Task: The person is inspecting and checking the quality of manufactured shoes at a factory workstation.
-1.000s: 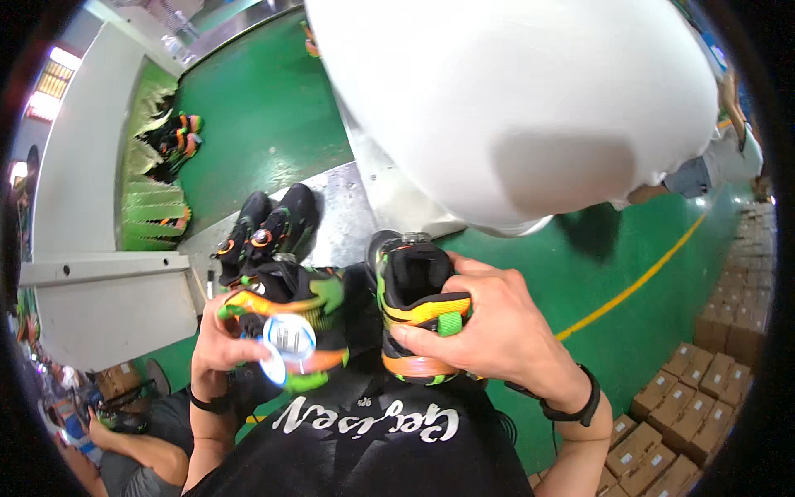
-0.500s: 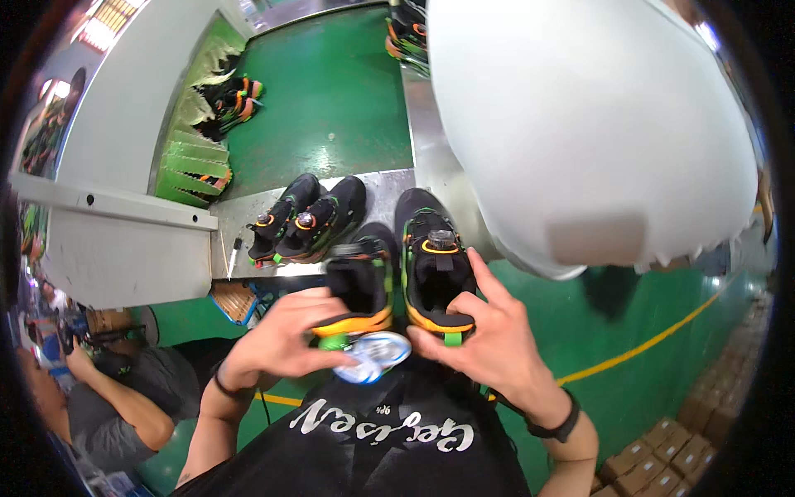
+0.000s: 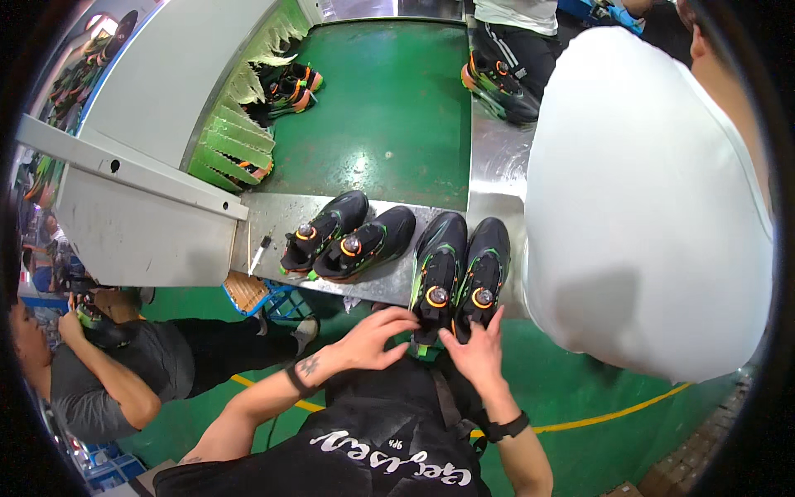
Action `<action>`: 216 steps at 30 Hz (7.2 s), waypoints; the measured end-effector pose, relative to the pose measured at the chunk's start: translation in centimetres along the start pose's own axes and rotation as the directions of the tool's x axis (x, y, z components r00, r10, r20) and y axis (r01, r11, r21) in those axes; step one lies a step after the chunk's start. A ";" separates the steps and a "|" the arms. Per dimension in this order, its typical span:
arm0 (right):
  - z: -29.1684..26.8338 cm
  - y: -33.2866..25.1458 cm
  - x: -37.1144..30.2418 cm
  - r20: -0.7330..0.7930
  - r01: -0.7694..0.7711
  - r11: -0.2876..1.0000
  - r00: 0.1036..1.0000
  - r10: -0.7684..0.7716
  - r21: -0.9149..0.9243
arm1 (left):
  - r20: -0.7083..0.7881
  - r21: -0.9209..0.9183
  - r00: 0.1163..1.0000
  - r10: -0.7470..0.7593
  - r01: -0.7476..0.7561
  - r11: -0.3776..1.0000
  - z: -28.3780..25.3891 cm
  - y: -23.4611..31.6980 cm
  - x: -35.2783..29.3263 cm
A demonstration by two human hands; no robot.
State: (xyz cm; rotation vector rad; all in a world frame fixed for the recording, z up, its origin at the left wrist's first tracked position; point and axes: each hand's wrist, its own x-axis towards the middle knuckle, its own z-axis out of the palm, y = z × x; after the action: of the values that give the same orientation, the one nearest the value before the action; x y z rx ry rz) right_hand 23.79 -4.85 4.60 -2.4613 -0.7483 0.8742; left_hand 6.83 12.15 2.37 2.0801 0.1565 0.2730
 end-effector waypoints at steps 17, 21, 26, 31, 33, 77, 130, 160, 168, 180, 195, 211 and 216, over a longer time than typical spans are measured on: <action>4.3 -3.0 1.8 -0.299 -0.329 0.943 0.905 0.301 -0.047 | -0.347 0.581 0.622 -0.701 0.730 0.360 -14.0 -8.3 2.6; 3.3 -2.7 0.9 -0.226 -0.353 0.930 0.918 0.325 -0.097 | -0.408 0.535 0.638 -0.653 0.747 0.395 -13.5 -8.5 1.8; 1.4 0.8 -5.0 -0.154 -0.222 0.973 0.961 0.230 0.068 | -0.254 0.494 0.791 -0.557 0.601 0.628 -14.0 -3.7 0.0; 0.4 9.4 -19.1 -0.081 -0.011 0.922 0.996 0.046 0.387 | -0.004 0.262 0.731 -0.682 0.659 0.705 -9.2 10.4 -4.9; -0.2 12.4 -24.7 -0.145 0.062 0.920 0.989 -0.006 0.387 | 0.120 0.111 0.772 -0.625 0.615 0.781 -5.4 15.6 -5.0; -110.7 55.9 5.8 -0.784 -0.400 0.767 0.585 -0.207 -0.501 | -0.325 0.218 0.944 0.053 0.020 0.976 41.5 62.9 84.8; -21.7 18.1 -11.0 0.806 0.946 0.266 0.008 -0.591 0.186 | -0.174 -0.359 -0.233 -0.957 0.920 -0.159 56.6 19.7 -19.4; 2.1 -3.0 14.7 0.182 0.106 0.992 0.979 -0.091 -0.076 | -0.861 0.329 0.504 -0.069 0.655 0.680 -25.0 -14.9 1.8; 6.6 -6.3 15.9 0.155 -0.216 0.922 0.949 0.276 -0.321 | -0.698 0.313 0.368 -0.614 0.928 0.201 -40.6 -31.3 5.2; 7.8 -6.0 16.5 0.157 -0.197 0.909 0.950 0.270 -0.367 | -0.573 0.385 0.471 -0.671 0.877 0.287 -42.4 -32.0 7.8; -1.4 -8.1 12.3 -0.007 0.216 0.565 0.938 -0.348 0.797 | -0.376 0.275 0.748 -0.547 0.653 0.706 -18.5 -2.4 11.4; 1.0 -1.9 12.1 -0.037 0.298 0.896 0.952 -0.304 0.328 | -0.008 0.398 0.719 -0.695 0.640 0.658 -1.8 1.0 4.4; 0.2 -3.4 12.2 -0.077 0.239 0.958 0.970 -0.229 0.160 | 0.181 0.153 0.861 -0.476 0.453 0.878 -7.3 0.5 4.4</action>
State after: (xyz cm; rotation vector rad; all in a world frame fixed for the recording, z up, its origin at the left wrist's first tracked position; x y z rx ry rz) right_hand 30.49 5.19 0.94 -2.1863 -0.8857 0.7421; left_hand 9.20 19.00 6.94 2.0849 0.5446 -0.2613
